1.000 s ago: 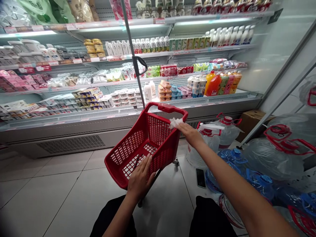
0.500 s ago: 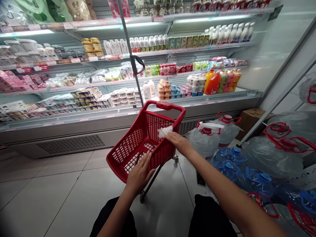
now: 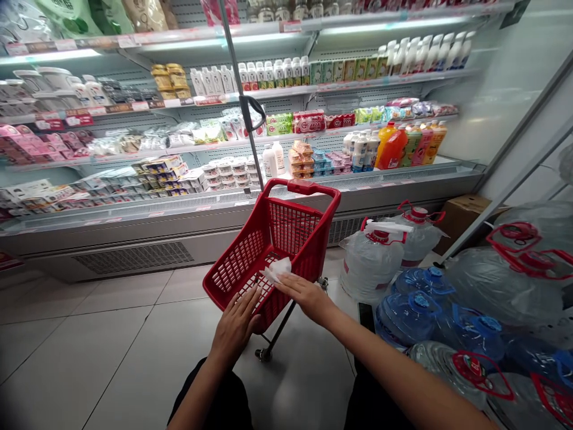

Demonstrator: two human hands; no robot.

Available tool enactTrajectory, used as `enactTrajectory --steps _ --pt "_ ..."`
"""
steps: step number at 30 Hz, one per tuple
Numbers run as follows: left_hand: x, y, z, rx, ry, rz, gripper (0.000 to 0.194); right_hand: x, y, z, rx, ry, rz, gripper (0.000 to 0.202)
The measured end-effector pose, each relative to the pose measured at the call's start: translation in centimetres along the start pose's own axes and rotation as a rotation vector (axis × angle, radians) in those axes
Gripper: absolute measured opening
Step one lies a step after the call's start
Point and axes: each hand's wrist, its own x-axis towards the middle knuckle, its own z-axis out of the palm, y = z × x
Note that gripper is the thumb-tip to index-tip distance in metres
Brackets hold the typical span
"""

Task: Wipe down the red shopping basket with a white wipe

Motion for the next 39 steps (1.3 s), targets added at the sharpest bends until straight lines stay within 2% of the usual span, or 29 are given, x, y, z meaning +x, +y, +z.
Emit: enactTrajectory --steps 3,6,8,9,11,16,18,19,21,25,28,31,34,37,39 --pt "-0.6 -0.3 -0.1 0.004 -0.005 0.006 0.066 0.0 3.7 -1.6 -0.053 0.009 0.001 0.077" --pt "-0.8 -0.3 -0.2 0.005 -0.003 0.002 0.065 0.0 8.2 -3.5 -0.133 0.089 0.174 0.082" --pt "-0.6 -0.1 -0.2 0.005 0.002 -0.007 0.066 0.0 9.1 -3.8 -0.148 0.127 0.242 0.084" --pt "-0.5 0.1 -0.2 0.004 0.005 -0.013 0.066 0.0 8.7 -3.6 -0.143 0.133 0.252 0.083" --pt "-0.2 0.5 -0.2 0.002 0.014 -0.027 0.068 -0.1 6.2 -2.5 -0.114 0.131 0.236 0.083" --pt "0.1 1.1 0.0 -0.017 0.041 -0.074 0.073 -0.2 -3.0 1.2 0.044 0.030 0.066 0.076" --pt "0.0 0.9 -0.1 -0.039 0.044 -0.077 0.076 -0.1 -4.1 1.4 0.083 -0.029 -0.018 0.071" --pt "-0.1 0.6 -0.3 -0.056 0.036 -0.063 0.079 -0.1 -3.7 1.2 0.084 -0.051 -0.048 0.069" --pt "-0.4 -0.4 -0.9 -0.081 0.004 -0.014 0.085 -0.2 -1.2 -0.1 0.052 -0.064 -0.045 0.068" --pt "-1.1 -3.4 -1.7 -0.056 -0.040 0.029 0.092 -0.4 6.6 -3.1 -0.065 0.015 0.181 0.073" --pt "-1.4 -4.6 -1.3 -0.028 -0.057 -0.008 0.097 0.0 10.2 -4.1 -0.085 0.058 0.263 0.078" --pt "-1.3 -4.0 -0.5 0.013 -0.042 -0.067 0.096 1.0 11.1 -3.7 -0.038 0.077 0.311 0.079" --pt "-0.9 -2.0 0.0 0.045 0.002 -0.116 0.093 1.7 10.8 -2.7 -0.005 0.095 0.358 0.077" --pt "-0.6 -0.1 0.1 0.053 0.044 -0.165 0.091 1.5 9.3 -1.7 0.020 0.079 0.330 0.079" --pt "-0.5 0.7 0.2 0.050 0.057 -0.182 0.091 1.0 7.4 -1.2 0.053 0.063 0.269 0.082"
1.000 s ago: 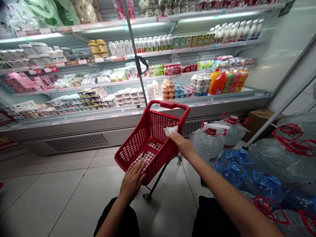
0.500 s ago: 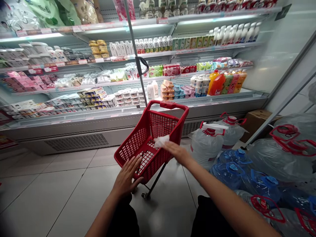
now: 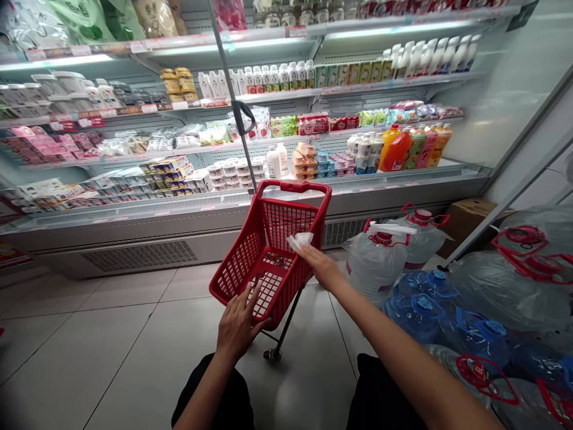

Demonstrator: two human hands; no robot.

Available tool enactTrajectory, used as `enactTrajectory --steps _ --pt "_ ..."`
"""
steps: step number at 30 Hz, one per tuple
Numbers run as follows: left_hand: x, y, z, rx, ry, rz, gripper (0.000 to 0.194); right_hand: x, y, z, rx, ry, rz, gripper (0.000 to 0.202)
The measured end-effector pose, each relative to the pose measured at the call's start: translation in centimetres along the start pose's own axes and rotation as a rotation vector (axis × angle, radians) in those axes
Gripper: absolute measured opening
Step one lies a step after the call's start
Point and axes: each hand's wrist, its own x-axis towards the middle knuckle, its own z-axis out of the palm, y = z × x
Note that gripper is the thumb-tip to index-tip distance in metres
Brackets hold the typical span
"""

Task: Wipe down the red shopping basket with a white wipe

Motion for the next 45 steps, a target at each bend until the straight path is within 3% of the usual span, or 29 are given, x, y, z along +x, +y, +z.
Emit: enactTrajectory --steps 5,8,10,12,14,17,19,22,25,31,34,39,45 --pt "0.1 0.6 0.2 -0.024 0.001 -0.011 0.093 -3.1 -7.2 1.4 0.034 -0.001 -0.105 0.080" --pt "-0.1 1.0 0.4 -0.033 0.020 -0.012 0.095 -4.4 -11.7 2.0 0.067 -0.057 -0.219 0.063" --pt "-0.2 1.3 0.4 -0.044 0.024 -0.006 0.097 -4.7 -13.3 2.2 0.091 -0.111 -0.298 0.052" --pt "-0.2 1.3 0.1 -0.066 0.009 0.027 0.099 -4.6 -13.1 2.0 0.095 -0.155 -0.354 0.047" --pt "-0.1 0.5 -0.4 -0.089 -0.031 0.115 0.100 -3.9 -10.8 1.2 0.061 -0.158 -0.351 0.048" --pt "0.4 -2.0 -0.9 -0.068 -0.077 0.238 0.094 -2.3 -5.3 -0.7 -0.035 -0.104 -0.212 0.059" --pt "0.7 -3.7 -0.9 -0.025 -0.064 0.213 0.084 -1.5 -2.1 -1.8 -0.080 -0.072 -0.097 0.073" --pt "1.3 -4.6 -0.1 0.002 -0.081 0.172 0.071 -1.4 0.2 -2.7 -0.094 -0.033 0.005 0.085" --pt "1.9 -3.5 0.8 0.017 -0.076 0.120 0.067 -3.1 -1.0 -2.4 -0.075 0.003 0.034 0.087" --pt "3.2 -0.2 1.7 0.043 -0.062 0.080 0.065 -9.4 -8.4 -0.7 -0.062 -0.022 -0.013 0.084" --pt "3.5 1.9 1.8 0.048 -0.035 0.075 0.062 -11.9 -10.3 -0.9 -0.096 -0.036 -0.013 0.082" --pt "3.7 5.5 1.2 -0.048 -0.008 0.093 0.059 -13.9 -8.3 -2.8 -0.149 0.018 0.071 0.083" --pt "5.1 4.7 0.1 -0.193 -0.054 0.356 0.059 -15.2 -6.6 -3.6 -0.110 0.183 0.280 0.087"
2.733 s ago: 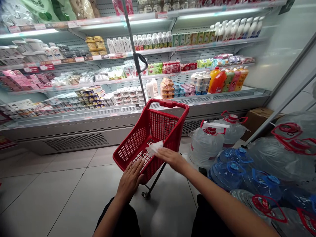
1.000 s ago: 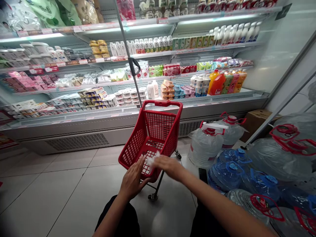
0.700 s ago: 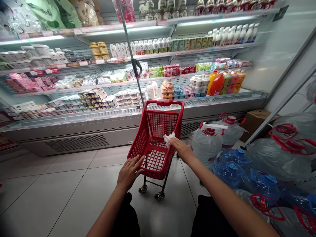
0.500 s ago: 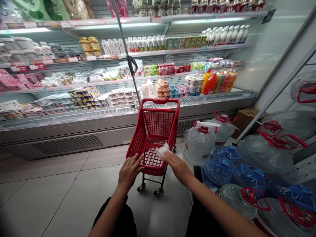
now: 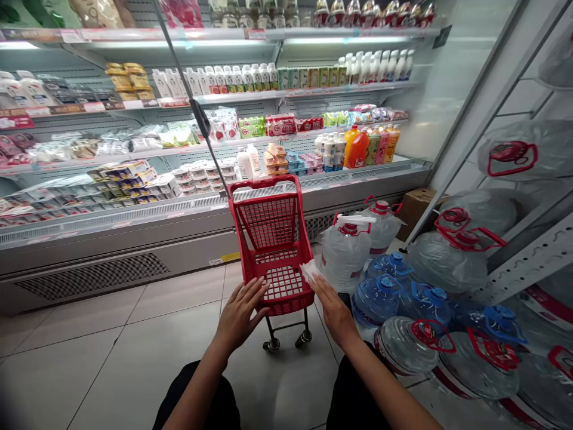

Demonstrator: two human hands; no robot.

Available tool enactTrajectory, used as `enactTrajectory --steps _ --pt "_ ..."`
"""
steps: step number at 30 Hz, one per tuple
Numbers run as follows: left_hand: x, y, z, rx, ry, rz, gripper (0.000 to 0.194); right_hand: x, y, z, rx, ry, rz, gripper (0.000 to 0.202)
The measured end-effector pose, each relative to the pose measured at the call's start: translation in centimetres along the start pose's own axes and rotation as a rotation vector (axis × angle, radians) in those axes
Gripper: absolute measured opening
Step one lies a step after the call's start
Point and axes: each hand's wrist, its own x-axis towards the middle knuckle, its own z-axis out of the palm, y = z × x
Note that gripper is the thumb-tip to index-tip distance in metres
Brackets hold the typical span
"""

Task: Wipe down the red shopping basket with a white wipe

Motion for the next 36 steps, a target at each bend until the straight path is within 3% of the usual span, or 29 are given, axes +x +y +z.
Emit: enactTrajectory --steps 4,9,12,17,22,25,29,32,36 --pt "0.2 0.0 0.9 0.052 0.011 -0.009 0.049 -0.7 -1.9 0.6 -0.038 -0.001 0.021 0.089" --pt "-0.6 2.0 2.7 0.030 0.121 -0.129 0.047 -1.1 -6.2 3.4 -0.044 -0.049 -0.074 0.090" --pt "-1.2 2.5 2.6 0.009 0.156 -0.157 0.046 -0.7 -7.1 4.5 -0.038 -0.072 -0.152 0.089" --pt "-1.9 3.6 1.6 -0.014 0.132 -0.124 0.043 -0.9 -5.2 3.8 -0.045 -0.099 -0.273 0.083" --pt "-2.2 5.3 1.0 -0.056 0.043 0.012 0.054 -1.4 -1.2 1.5 -0.056 -0.052 -0.194 0.083" --pt "-1.5 4.4 0.5 -0.012 0.021 0.103 0.058 -0.8 1.8 0.0 -0.066 -0.017 -0.095 0.082" --pt "0.4 1.5 -0.1 0.079 0.034 0.010 0.065 0.3 3.4 -0.7 -0.072 0.046 0.013 0.086" --pt "1.6 0.3 0.2 0.068 0.029 -0.028 0.069 0.4 1.2 0.1 -0.019 0.053 0.034 0.085" --pt "2.1 0.9 1.2 0.018 0.040 -0.043 0.074 -0.7 -4.6 1.4 0.052 -0.021 -0.007 0.087"
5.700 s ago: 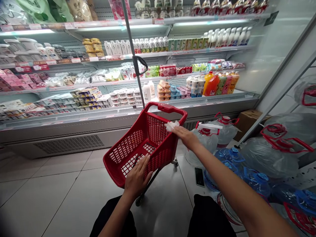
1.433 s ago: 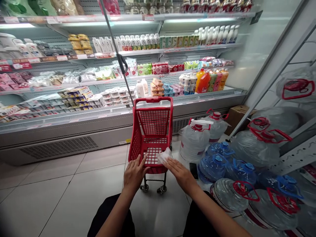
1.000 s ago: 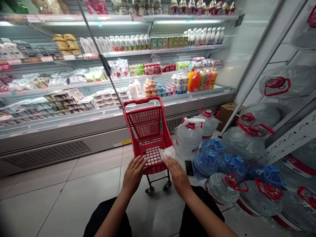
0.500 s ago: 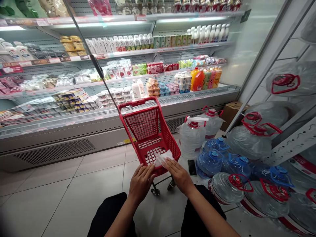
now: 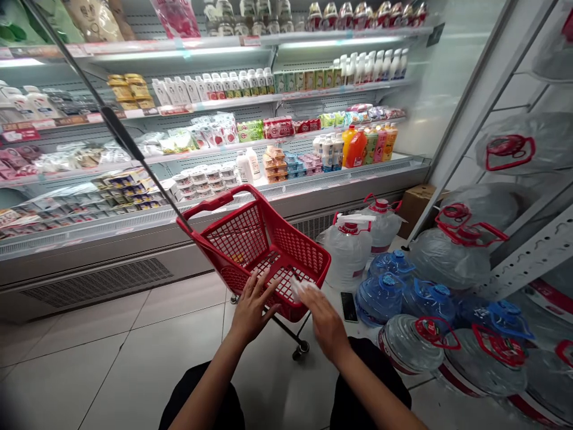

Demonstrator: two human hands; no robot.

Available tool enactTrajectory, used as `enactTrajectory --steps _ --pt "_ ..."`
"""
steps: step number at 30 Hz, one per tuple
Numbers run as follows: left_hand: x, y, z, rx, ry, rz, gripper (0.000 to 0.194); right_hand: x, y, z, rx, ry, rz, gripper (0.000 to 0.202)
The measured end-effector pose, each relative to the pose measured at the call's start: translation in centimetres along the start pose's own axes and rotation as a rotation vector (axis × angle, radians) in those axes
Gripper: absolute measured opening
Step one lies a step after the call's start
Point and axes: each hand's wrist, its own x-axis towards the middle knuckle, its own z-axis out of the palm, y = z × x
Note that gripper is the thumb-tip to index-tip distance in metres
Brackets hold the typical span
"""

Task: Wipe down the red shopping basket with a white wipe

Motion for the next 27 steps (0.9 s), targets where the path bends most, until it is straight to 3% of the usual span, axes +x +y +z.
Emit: enactTrajectory --steps 3,6,12,16,19,23,27 --pt "0.0 0.6 0.4 -0.016 0.010 -0.008 0.074 -0.9 -3.3 1.0 0.016 -0.024 -0.006 0.090" --pt "-0.2 0.4 0.3 -0.020 0.007 -0.006 0.071 -1.4 -3.9 1.2 0.003 -0.039 -0.054 0.087" --pt "-0.9 -0.4 -0.4 -0.053 -0.020 0.020 0.059 -0.8 1.0 -1.3 0.031 -0.054 -0.317 0.069" --pt "-1.0 -0.3 -0.6 -0.077 -0.022 0.028 0.053 0.2 4.1 -3.1 0.047 -0.112 -0.356 0.057" --pt "-1.1 -0.1 -0.6 -0.083 -0.015 0.018 0.053 0.9 5.8 -4.1 0.025 -0.039 -0.268 0.053" --pt "-1.4 -0.1 -0.6 -0.086 -0.019 0.011 0.053 2.6 7.8 -5.1 -0.028 0.163 0.041 0.047" --pt "-1.7 -0.3 -0.7 -0.086 -0.025 0.003 0.053 4.4 8.9 -4.7 -0.031 0.041 0.153 0.039"
